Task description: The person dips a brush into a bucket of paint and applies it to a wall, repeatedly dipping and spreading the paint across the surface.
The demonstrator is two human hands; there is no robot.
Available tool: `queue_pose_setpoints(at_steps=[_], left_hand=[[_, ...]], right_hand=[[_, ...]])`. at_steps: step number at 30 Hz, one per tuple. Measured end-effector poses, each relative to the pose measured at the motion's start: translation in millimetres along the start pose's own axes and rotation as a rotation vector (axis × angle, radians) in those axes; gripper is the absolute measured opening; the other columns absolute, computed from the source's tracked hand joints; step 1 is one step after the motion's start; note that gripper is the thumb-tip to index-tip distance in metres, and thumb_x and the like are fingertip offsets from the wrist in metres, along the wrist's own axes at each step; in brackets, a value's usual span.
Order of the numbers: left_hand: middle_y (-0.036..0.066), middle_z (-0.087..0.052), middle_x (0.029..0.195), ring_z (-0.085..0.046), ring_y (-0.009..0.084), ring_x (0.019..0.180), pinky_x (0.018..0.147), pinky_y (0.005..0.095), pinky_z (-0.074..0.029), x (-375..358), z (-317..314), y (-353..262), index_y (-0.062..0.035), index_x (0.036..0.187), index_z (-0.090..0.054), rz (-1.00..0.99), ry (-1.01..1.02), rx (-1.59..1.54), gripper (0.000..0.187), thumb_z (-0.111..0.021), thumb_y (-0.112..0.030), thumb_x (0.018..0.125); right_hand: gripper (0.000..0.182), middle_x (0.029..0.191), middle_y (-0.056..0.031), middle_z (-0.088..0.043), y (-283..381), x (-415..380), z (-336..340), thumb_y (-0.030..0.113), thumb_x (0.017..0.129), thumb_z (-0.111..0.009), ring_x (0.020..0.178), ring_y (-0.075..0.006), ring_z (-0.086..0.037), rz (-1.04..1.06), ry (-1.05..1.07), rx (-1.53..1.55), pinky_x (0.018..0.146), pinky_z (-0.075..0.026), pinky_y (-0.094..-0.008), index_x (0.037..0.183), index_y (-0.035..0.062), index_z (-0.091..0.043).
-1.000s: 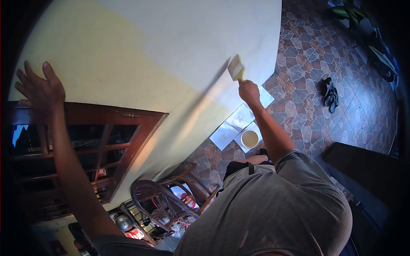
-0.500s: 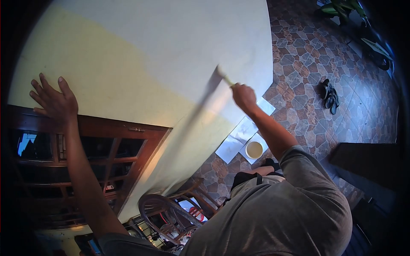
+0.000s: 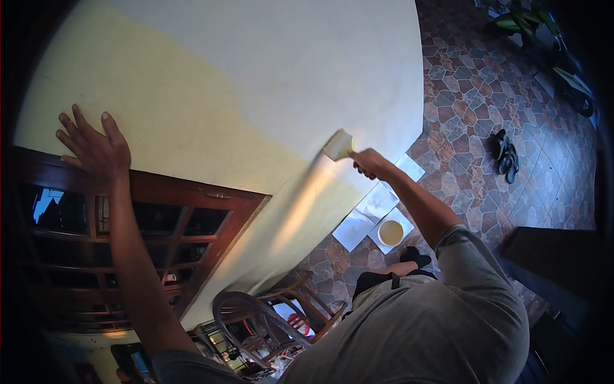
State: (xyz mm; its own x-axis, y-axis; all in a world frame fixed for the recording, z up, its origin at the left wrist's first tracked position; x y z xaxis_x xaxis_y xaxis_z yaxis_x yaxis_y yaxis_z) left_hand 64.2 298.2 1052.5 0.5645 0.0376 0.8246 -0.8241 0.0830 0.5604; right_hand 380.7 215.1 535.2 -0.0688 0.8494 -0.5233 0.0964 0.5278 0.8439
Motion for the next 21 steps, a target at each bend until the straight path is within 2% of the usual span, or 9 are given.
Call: queue_pose_setpoints(at_steps=[3, 7, 8, 10, 14, 16, 17, 19, 21], left_hand=[[0.017, -0.027, 0.164, -0.021, 0.0460, 0.151, 0.112, 0.0772, -0.013, -3.0, -0.4, -1.1, -0.0181, 0.157, -0.034, -0.013, 0.009, -0.009, 0.066, -0.043, -0.054, 0.102], [0.019, -0.024, 0.165, -0.018, 0.0457, 0.152, 0.114, 0.0750, -0.012, -5.2, -3.4, 1.4, -0.0145, 0.157, -0.033, -0.016, 0.043, 0.031, 0.068, -0.040, -0.055, 0.103], [0.020, -0.024, 0.165, -0.017, 0.0464, 0.152, 0.114, 0.0752, -0.011, -5.6, -3.2, 0.8, -0.0134, 0.157, -0.033, -0.018, 0.044, 0.015, 0.069, -0.039, -0.056, 0.103], [0.020, -0.025, 0.164, -0.018, 0.0468, 0.152, 0.114, 0.0755, -0.011, -7.2, -3.7, 1.0, -0.0147, 0.156, -0.034, -0.020, 0.044, 0.012, 0.068, -0.040, -0.056, 0.103], [0.020, -0.027, 0.163, -0.020, 0.0475, 0.151, 0.113, 0.0764, -0.012, -4.4, -4.0, 1.1, -0.0153, 0.156, -0.035, -0.010, 0.039, 0.020, 0.068, -0.041, -0.056, 0.102], [0.020, -0.027, 0.164, -0.020, 0.0475, 0.151, 0.113, 0.0766, -0.011, -3.9, -2.8, 0.2, -0.0154, 0.156, -0.035, -0.017, 0.037, 0.012, 0.067, -0.041, -0.056, 0.102], [0.020, -0.026, 0.164, -0.020, 0.0476, 0.151, 0.113, 0.0769, -0.011, -3.8, -2.5, -0.8, -0.0155, 0.156, -0.035, -0.018, 0.032, -0.001, 0.067, -0.042, -0.055, 0.102], [0.020, -0.026, 0.164, -0.020, 0.0477, 0.151, 0.112, 0.0771, -0.010, -3.6, -2.2, -1.2, -0.0157, 0.156, -0.034, -0.010, 0.029, -0.004, 0.067, -0.042, -0.055, 0.102], [0.020, -0.026, 0.164, -0.019, 0.0479, 0.151, 0.112, 0.0773, -0.010, -1.7, -0.6, -0.9, -0.0159, 0.156, -0.034, -0.011, 0.024, 0.000, 0.067, -0.042, -0.054, 0.102]], right_hand=[[0.066, 0.060, -0.0046, -0.051, 55.0, -35.4, -5.9, 0.060, 0.099, -0.050, 0.043, -0.0128, -0.043, 0.124, -0.031, 0.007, 0.039, -0.034, -0.0313, 0.083, -0.0028, -0.062], [0.068, 0.060, -0.0032, -0.050, 74.1, -63.9, -9.2, 0.065, 0.098, -0.050, 0.044, -0.0115, -0.041, 0.211, 0.016, 0.044, 0.039, -0.033, -0.0306, 0.079, -0.0002, -0.061], [0.068, 0.060, -0.0032, -0.050, 67.2, -53.4, -8.9, 0.065, 0.098, -0.050, 0.044, -0.0115, -0.041, 0.201, 0.021, 0.044, 0.039, -0.033, -0.0306, 0.079, -0.0002, -0.061], [0.068, 0.061, -0.0037, -0.051, 44.3, -19.0, -10.2, 0.066, 0.098, -0.050, 0.043, -0.0121, -0.042, 0.164, -0.103, 0.006, 0.039, -0.033, -0.0309, 0.077, 0.0016, -0.060], [0.068, 0.062, -0.0046, -0.053, -4.1, 27.1, -9.3, 0.066, 0.098, -0.049, 0.043, -0.0131, -0.043, 0.162, -0.147, -0.059, 0.038, -0.034, -0.0313, 0.078, 0.0026, -0.061], [0.066, 0.059, -0.0014, -0.047, -32.9, 35.0, -7.7, 0.067, 0.098, -0.048, 0.040, -0.0115, -0.036, 0.060, -0.171, -0.040, 0.036, -0.029, -0.0308, 0.072, 0.0070, -0.053], [0.066, 0.059, -0.0014, -0.047, -49.3, 42.2, -5.2, 0.067, 0.098, -0.048, 0.040, -0.0115, -0.036, 0.063, -0.172, -0.047, 0.036, -0.029, -0.0308, 0.072, 0.0070, -0.053], [0.064, 0.058, -0.0020, -0.048, -81.6, 57.2, 2.5, 0.064, 0.098, -0.050, 0.039, -0.0121, -0.038, -0.147, -0.167, -0.088, 0.036, -0.028, -0.0318, 0.072, 0.0060, -0.055], [0.063, 0.057, -0.0020, -0.048, -88.4, 58.4, 12.1, 0.063, 0.098, -0.052, 0.039, -0.0124, -0.038, -0.197, -0.159, -0.097, 0.036, -0.028, -0.0322, 0.072, 0.0057, -0.055]])
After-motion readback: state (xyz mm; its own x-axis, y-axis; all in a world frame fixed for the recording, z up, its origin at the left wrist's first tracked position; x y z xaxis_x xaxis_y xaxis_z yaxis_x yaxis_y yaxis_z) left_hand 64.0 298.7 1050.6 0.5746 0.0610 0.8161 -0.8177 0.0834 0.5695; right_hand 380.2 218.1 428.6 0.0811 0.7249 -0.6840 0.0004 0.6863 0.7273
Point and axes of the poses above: each hand's wrist, its own x-axis towards the middle knuckle, its own z-axis out of the back of the hand, y = z × x, the point moved 2 cm from there along x, towards the middle knuckle
